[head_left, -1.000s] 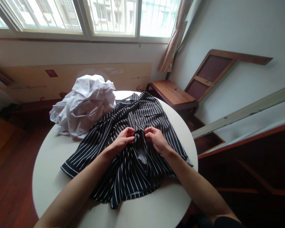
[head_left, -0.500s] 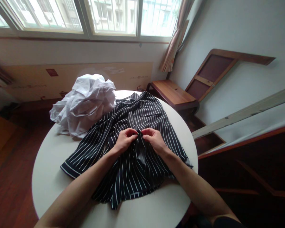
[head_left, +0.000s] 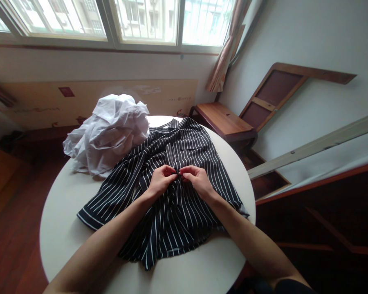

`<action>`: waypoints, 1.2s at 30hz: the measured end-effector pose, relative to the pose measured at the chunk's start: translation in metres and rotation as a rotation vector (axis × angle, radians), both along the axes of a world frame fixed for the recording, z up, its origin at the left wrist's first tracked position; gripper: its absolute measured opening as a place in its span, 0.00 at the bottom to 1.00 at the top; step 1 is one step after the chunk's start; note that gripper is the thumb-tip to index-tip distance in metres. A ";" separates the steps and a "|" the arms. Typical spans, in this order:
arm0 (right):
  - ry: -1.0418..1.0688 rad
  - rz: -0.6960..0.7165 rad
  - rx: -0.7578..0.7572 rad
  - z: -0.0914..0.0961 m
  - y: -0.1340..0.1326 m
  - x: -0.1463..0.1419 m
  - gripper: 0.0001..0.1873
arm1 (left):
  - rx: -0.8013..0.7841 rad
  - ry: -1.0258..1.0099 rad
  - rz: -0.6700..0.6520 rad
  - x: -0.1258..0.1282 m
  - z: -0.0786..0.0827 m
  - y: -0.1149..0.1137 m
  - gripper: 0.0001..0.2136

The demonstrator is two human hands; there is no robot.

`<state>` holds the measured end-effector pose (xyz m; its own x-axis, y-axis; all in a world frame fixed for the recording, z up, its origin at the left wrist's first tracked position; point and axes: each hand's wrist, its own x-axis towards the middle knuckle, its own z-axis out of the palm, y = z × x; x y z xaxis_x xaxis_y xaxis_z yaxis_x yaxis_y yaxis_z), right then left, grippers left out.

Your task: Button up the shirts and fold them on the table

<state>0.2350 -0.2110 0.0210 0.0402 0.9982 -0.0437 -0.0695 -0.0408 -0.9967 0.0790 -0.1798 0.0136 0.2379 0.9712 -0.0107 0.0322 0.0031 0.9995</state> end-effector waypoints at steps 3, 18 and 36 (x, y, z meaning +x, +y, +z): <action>-0.146 -0.024 0.095 -0.001 0.000 -0.002 0.07 | -0.026 -0.024 -0.002 0.001 -0.001 -0.001 0.09; -0.801 -0.187 0.478 -0.002 -0.013 -0.018 0.04 | -0.232 -0.151 0.055 0.006 0.007 -0.010 0.11; -0.193 -0.184 0.167 -0.006 -0.006 -0.018 0.14 | 0.201 0.039 0.088 0.004 -0.002 -0.009 0.06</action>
<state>0.2165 -0.2168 0.0145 0.2121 0.9663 0.1461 0.1309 0.1201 -0.9841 0.0831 -0.1893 0.0116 0.1554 0.9717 0.1777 0.0794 -0.1915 0.9783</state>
